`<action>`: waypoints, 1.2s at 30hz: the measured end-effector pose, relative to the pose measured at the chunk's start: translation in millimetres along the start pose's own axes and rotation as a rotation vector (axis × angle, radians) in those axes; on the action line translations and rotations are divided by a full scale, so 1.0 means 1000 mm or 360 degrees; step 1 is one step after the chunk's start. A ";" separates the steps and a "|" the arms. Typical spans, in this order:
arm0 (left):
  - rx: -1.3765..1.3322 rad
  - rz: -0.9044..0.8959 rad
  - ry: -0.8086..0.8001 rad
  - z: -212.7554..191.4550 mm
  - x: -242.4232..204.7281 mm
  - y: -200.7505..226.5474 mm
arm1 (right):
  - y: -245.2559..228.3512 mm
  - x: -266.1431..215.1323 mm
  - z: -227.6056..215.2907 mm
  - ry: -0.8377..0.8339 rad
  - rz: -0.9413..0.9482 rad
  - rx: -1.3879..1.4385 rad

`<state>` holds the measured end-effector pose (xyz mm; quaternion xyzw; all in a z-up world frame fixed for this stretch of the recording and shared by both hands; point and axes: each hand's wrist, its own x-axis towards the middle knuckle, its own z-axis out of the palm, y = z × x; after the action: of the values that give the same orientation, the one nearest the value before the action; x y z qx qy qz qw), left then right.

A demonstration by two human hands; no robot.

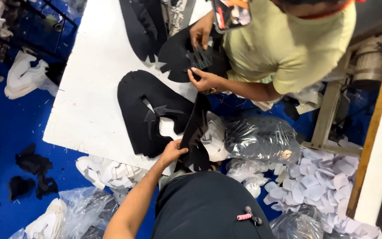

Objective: The person gathers and inspects black shoe upper components in a manufacturing facility.

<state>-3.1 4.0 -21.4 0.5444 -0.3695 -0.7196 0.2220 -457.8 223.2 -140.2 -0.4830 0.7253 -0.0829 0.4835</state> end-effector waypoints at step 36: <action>0.0410 0.0194 0.0282 0.007 -0.011 0.000 | -0.568 0.303 -0.144 0.0527 0.0063 -0.0607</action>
<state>-6.1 13.3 -13.7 0.6062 -0.4701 -0.6007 0.2254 -238.0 -358.3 80.3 -0.5311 0.8065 -0.0129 0.2597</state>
